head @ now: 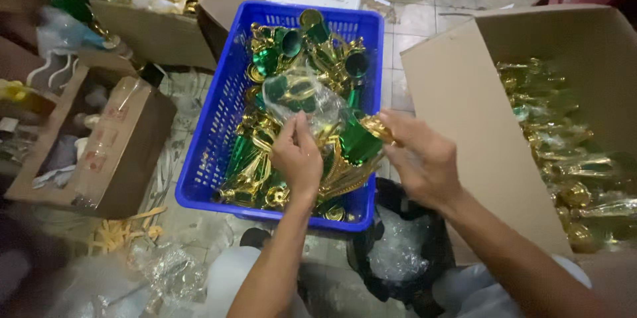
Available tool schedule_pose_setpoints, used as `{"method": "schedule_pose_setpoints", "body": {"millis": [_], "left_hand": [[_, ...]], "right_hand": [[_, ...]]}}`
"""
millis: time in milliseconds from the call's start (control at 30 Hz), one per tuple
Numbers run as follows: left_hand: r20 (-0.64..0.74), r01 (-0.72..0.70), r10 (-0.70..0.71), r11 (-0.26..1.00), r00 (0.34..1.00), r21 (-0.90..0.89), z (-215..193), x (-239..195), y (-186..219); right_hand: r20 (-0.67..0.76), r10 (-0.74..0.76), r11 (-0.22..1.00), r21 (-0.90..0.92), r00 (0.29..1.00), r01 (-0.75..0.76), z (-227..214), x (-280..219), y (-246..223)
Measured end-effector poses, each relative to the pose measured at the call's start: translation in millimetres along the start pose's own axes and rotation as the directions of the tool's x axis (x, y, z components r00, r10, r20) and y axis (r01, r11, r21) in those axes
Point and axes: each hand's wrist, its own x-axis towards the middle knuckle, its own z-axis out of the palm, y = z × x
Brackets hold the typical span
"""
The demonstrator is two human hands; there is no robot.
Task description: The person wraps individual gold and green trophy components in plastic film and places them into a cardboard box.
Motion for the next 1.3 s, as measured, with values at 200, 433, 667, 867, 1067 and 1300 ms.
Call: {"method": "schedule_pose_setpoints", "body": {"millis": [200, 433, 667, 867, 1067, 1300], "left_hand": [[0.082, 0.033, -0.030, 0.999, 0.996, -0.037, 16.3, -24.3, 6.4], [0.097, -0.018, 0.010, 0.996, 0.995, 0.087, 37.7, -34.3, 20.2], [-0.001, -0.104, 0.104, 0.990, 0.995, 0.100, 52.3, -36.3, 20.2], [-0.011, -0.026, 0.026, 0.999, 1.000, 0.031, 58.8, -30.3, 20.3], [-0.036, 0.117, -0.121, 0.988, 0.992, -0.104, 73.5, -32.1, 19.6], [0.224, 0.188, -0.181, 0.982, 0.958, -0.007, 53.9, -20.8, 23.9]], "right_hand": [[0.130, 0.073, 0.988, 0.128, 0.989, -0.090, -20.1, -21.1, 10.8], [0.057, 0.185, 0.974, 0.125, 0.981, -0.191, -32.2, -26.0, 29.2], [-0.067, 0.240, 0.966, 0.112, 0.968, -0.232, -15.4, -22.3, 38.1], [-0.083, 0.239, 0.968, 0.096, 0.967, -0.231, -10.8, -22.8, 46.1], [0.000, 0.327, 0.868, 0.395, 0.945, -0.301, -3.5, -37.5, 53.5], [-0.071, 0.323, 0.906, 0.311, 0.944, -0.287, -19.3, -35.6, 56.9]]}}
